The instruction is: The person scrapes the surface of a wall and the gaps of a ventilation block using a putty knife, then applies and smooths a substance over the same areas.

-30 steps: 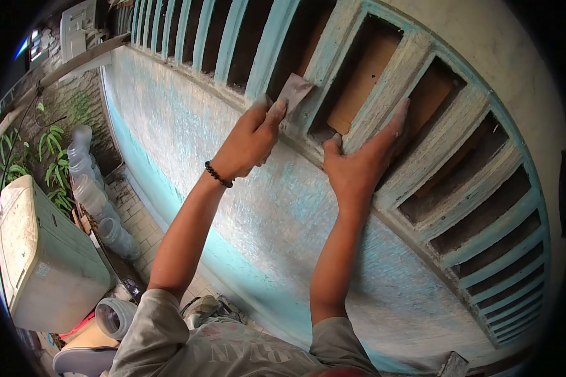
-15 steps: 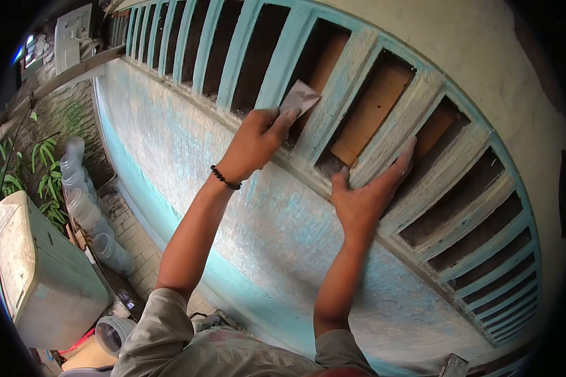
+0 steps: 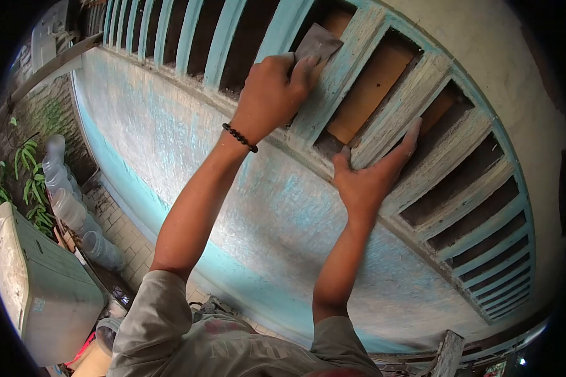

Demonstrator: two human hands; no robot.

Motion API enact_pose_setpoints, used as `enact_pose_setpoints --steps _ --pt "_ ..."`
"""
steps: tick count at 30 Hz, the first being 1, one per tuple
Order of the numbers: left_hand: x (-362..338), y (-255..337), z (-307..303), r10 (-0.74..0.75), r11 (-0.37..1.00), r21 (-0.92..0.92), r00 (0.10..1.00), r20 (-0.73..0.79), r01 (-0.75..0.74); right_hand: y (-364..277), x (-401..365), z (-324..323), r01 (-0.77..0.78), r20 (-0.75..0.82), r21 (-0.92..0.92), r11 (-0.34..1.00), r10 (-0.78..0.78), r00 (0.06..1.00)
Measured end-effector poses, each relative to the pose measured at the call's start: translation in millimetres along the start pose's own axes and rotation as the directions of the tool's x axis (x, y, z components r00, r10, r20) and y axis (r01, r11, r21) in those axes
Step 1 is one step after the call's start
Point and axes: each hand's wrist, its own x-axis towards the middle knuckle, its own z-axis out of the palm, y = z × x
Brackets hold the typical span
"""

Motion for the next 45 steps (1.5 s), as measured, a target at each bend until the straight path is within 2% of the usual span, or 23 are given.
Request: enact_pose_setpoints --steps 2,5,7,10,13,16,20,23,26,29,30,33,36,40,42,45 --pt "-9.3 -7.7 -4.7 0.034 0.999 0.018 0.999 0.021 -0.034 -0.8 -1.0 -0.1 -0.016 0.012 0.011 1.000 0.016 1.000" --pt "-65.8 -46.0 -12.0 0.091 0.989 0.113 0.995 0.046 -0.096 3.1 -1.6 1.9 0.009 -0.010 -0.021 1.000 -0.009 1.000" --pt "-96.4 -46.8 -33.6 -0.051 0.981 0.192 0.982 0.183 0.015 5.5 0.2 4.2 0.028 -0.038 -0.044 0.999 -0.030 0.999" --pt "-114.7 -35.9 -45.9 -0.260 0.950 0.236 0.938 0.230 0.206 5.5 -3.0 4.9 0.027 -0.054 -0.052 0.998 -0.030 0.998" --pt "-116.2 -36.8 -40.8 -0.248 0.969 0.047 0.945 0.211 0.244 6.9 -1.9 5.3 0.037 -0.057 -0.049 0.998 -0.040 0.998" --pt "-104.3 -23.0 -31.0 -0.235 0.971 0.109 0.946 0.225 0.215 4.9 -1.3 4.8 0.033 -0.061 -0.030 0.999 -0.035 0.998" --pt "-115.9 -14.5 -12.1 -0.135 0.975 0.207 0.960 0.246 0.084 6.5 -0.6 4.4 0.042 -0.054 -0.016 0.999 -0.043 0.998" --pt "-118.8 -12.1 -8.4 -0.165 0.976 0.183 0.955 0.246 0.121 8.0 -1.7 3.8 0.049 -0.056 -0.028 0.998 -0.051 0.997" --pt "-109.9 -10.1 -4.3 -0.176 0.984 0.065 0.928 0.328 0.164 6.1 -1.3 3.6 0.040 -0.040 -0.028 0.999 -0.041 0.998" --pt "-121.9 -14.6 16.6 -0.028 0.975 -0.201 0.953 0.301 0.092 7.4 -0.9 3.6 0.055 -0.036 -0.058 0.997 -0.057 0.998" --pt "-124.3 -14.4 18.0 -0.011 0.973 -0.218 0.955 0.297 0.079 8.6 -1.1 3.2 0.066 -0.036 -0.077 0.995 -0.069 0.997" --pt "-129.4 -2.6 16.1 -0.223 0.879 -0.318 0.895 0.386 0.356 7.4 -0.4 3.9 0.044 -0.030 -0.038 0.998 -0.045 0.999" --pt "-125.1 6.9 13.2 -0.298 0.865 -0.239 0.836 0.461 0.441 9.0 -0.8 2.9 0.050 -0.023 -0.049 0.998 -0.051 0.998" --pt "-107.7 18.4 -4.9 -0.337 0.769 -0.234 0.688 0.643 0.595 15.7 -0.4 3.6 0.153 -0.065 -0.019 0.988 -0.154 0.986" --pt "-105.6 21.8 -7.3 -0.338 0.704 -0.282 0.657 0.674 0.652 22.4 -0.5 2.5 0.241 -0.110 0.046 0.969 -0.235 0.966" --pt "-107.3 21.0 -6.4 -0.311 0.627 -0.353 0.639 0.704 0.694 10.8 -7.9 -6.0 0.285 -0.306 -0.061 0.957 -0.290 0.907"
